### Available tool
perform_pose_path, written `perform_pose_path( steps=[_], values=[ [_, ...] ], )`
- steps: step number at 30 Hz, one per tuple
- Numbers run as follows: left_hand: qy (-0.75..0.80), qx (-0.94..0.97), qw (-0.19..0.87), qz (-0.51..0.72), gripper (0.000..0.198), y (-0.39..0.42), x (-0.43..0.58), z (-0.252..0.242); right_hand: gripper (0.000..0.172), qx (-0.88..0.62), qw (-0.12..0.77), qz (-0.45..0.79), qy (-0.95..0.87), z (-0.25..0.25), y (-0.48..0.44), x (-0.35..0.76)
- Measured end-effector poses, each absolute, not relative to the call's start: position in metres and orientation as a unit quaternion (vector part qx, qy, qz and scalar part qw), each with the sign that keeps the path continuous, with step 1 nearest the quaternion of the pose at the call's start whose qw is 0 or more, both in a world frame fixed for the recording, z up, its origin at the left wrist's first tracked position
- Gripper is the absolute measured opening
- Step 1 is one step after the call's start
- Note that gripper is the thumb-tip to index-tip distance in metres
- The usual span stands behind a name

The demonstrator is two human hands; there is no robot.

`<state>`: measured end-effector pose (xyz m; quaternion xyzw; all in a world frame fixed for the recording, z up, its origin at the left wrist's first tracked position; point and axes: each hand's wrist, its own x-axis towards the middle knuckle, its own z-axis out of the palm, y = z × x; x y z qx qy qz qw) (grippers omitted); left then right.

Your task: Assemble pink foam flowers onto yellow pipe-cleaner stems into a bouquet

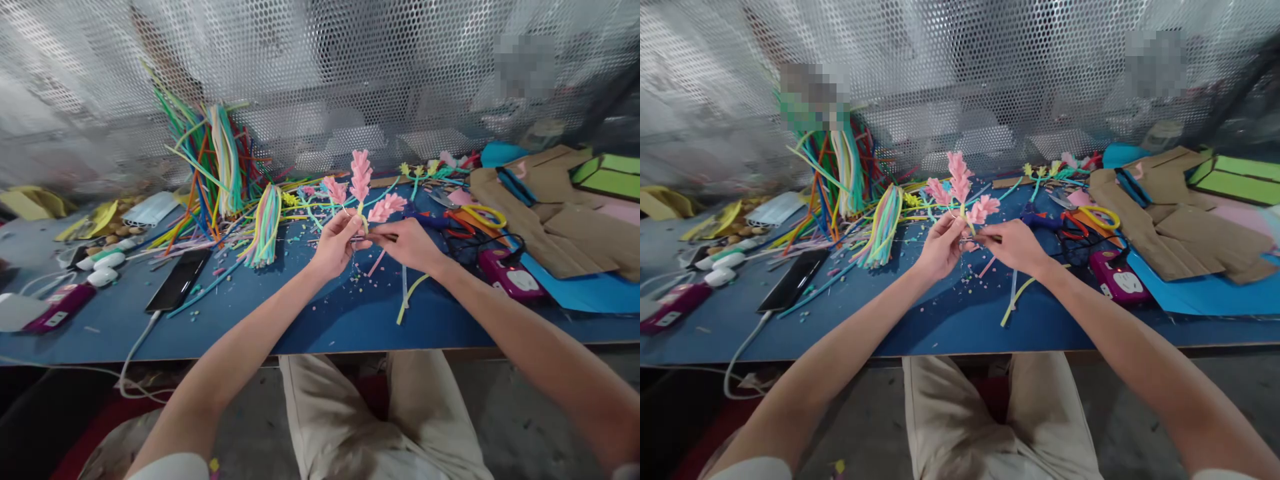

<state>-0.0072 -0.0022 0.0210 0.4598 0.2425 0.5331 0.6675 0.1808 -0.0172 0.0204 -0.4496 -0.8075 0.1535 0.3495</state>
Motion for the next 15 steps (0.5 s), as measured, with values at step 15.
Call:
perform_pose_path(
  steps=[15],
  values=[
    [0.328, 0.549, 0.574, 0.511, 0.028, 0.012, -0.017, 0.022, 0.032, -0.401, 0.270, -0.215, -0.849, 0.045, -0.047, 0.177]
  ],
)
